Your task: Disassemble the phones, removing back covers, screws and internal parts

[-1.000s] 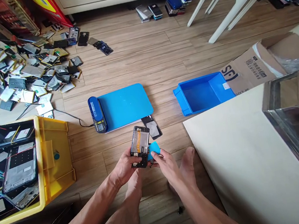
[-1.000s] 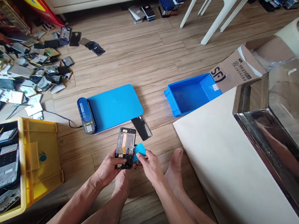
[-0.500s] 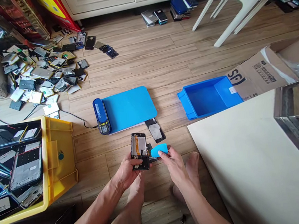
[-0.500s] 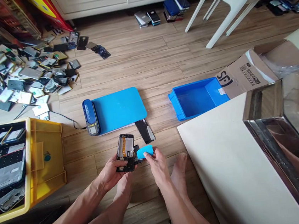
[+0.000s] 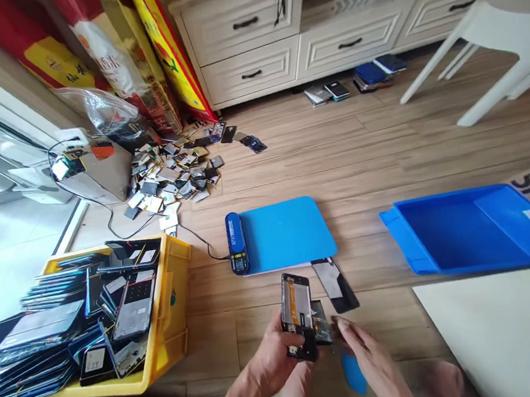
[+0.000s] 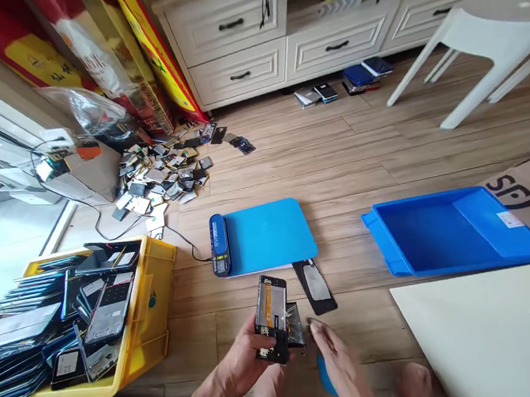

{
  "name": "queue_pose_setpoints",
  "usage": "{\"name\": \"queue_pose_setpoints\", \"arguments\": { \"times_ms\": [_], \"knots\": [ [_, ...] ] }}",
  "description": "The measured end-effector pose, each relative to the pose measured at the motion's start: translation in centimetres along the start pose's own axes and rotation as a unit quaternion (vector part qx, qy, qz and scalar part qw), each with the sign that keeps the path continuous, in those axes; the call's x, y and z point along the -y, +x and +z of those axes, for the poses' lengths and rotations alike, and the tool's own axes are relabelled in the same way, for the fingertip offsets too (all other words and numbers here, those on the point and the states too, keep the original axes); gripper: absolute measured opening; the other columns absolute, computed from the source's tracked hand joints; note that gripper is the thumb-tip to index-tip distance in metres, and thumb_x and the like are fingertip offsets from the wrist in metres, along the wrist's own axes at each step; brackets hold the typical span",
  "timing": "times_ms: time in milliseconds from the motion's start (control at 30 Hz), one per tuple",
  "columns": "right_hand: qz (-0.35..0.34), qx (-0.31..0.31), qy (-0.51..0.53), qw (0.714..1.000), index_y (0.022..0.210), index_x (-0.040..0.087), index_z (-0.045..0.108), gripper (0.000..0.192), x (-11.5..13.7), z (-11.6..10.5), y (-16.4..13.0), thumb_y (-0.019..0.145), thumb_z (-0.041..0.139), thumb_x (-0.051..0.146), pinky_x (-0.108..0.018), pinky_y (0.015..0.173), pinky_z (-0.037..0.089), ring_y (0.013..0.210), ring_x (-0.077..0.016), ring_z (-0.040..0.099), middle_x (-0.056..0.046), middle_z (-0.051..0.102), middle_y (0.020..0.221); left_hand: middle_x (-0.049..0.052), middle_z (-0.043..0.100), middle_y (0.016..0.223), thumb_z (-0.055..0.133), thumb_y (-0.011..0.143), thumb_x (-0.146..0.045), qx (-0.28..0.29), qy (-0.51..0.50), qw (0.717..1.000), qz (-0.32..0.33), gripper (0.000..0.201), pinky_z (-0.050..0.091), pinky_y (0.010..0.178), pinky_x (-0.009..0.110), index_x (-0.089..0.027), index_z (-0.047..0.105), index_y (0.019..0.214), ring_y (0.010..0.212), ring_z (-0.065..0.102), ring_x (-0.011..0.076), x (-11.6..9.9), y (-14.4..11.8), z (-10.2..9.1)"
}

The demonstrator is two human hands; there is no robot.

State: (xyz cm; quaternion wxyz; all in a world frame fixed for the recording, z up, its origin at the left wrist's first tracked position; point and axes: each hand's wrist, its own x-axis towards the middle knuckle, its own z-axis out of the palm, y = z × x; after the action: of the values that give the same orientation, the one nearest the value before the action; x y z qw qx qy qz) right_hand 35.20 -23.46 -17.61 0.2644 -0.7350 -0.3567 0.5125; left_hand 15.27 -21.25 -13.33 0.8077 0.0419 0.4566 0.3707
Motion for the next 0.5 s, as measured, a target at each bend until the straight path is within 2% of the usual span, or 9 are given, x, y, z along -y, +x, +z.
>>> {"name": "queue_pose_setpoints", "arguments": {
  "times_ms": [100, 200, 267, 333, 400, 500],
  "knots": [
    [-0.033, 0.109, 0.03, 0.993, 0.086, 0.027, 0.079, 0.041, 2.8, 2.0, 1.2, 0.076, 0.061, 0.063, -0.044, 0.072, 0.062, 0.088, -0.0358, 0.075, -0.009, 0.079, 0.086, 0.014, 0.074, 0.103, 0.066, 0.059, -0.004, 0.01, -0.022, 0.999, 0.026, 0.053, 0.06, 0.075, 0.044, -0.016, 0.068, 0.111, 0.083, 0.071, 0.0277, -0.4, 0.3, -0.2],
    [-0.054, 0.121, 0.039, 0.99, 0.075, 0.024, 0.074, 0.036, 5.9, 3.4, 3.5, 0.071, 0.066, 0.059, -0.038, 0.058, 0.058, 0.07, -0.031, 0.072, -0.007, 0.076, 0.073, 0.01, 0.074, 0.1, 0.069, 0.06, -0.003, -0.018, -0.061, 0.996, 0.061, 0.051, 0.059, 0.086, 0.048, -0.017, 0.067, 0.109, 0.084, 0.071, 0.0248, -1.5, 0.4, -0.8],
    [-0.059, 0.114, 0.041, 0.991, 0.071, 0.024, 0.07, 0.033, 8.7, 4.6, 5.7, 0.072, 0.067, 0.056, -0.033, 0.049, 0.053, 0.058, -0.0266, 0.069, -0.006, 0.074, 0.068, 0.006, 0.073, 0.095, 0.071, 0.061, -0.002, -0.069, -0.084, 0.99, 0.093, 0.051, 0.058, 0.091, 0.05, -0.02, 0.065, 0.108, 0.084, 0.069, 0.0218, -2.6, 0.4, -1.6],
    [-0.074, 0.125, 0.052, 0.988, 0.071, 0.023, 0.069, 0.029, 12.3, 6.6, 8.1, 0.075, 0.067, 0.052, -0.03, 0.045, 0.048, 0.054, -0.0239, 0.068, -0.006, 0.074, 0.07, 0.006, 0.073, 0.101, 0.072, 0.063, -0.001, -0.114, -0.103, 0.98, 0.126, 0.051, 0.057, 0.097, 0.054, -0.021, 0.063, 0.109, 0.096, 0.07, 0.024, -3.6, 0.2, -2.5],
    [-0.111, 0.161, 0.074, 0.978, 0.074, 0.022, 0.071, 0.027, 16.7, 9.5, 10.2, 0.08, 0.067, 0.048, -0.029, 0.048, 0.05, 0.06, -0.0234, 0.07, -0.007, 0.075, 0.075, 0.009, 0.072, 0.117, 0.072, 0.067, 0.0, -0.138, -0.116, 0.972, 0.15, 0.053, 0.056, 0.1, 0.055, -0.022, 0.061, 0.114, 0.112, 0.068, 0.029, -4.3, -0.1, -3.3],
    [-0.17, 0.221, 0.116, 0.953, 0.104, 0.022, 0.075, 0.031, 23.1, 14.2, 11.9, 0.093, 0.059, 0.046, -0.031, 0.069, 0.06, 0.081, -0.0215, 0.075, -0.007, 0.079, 0.095, 0.01, 0.068, 0.13, 0.07, 0.07, 0.0, -0.147, -0.116, 0.969, 0.161, 0.06, 0.056, 0.1, 0.054, -0.023, 0.058, 0.124, 0.118, 0.067, 0.0324, -4.6, -0.5, -4.0]
  ]
}}
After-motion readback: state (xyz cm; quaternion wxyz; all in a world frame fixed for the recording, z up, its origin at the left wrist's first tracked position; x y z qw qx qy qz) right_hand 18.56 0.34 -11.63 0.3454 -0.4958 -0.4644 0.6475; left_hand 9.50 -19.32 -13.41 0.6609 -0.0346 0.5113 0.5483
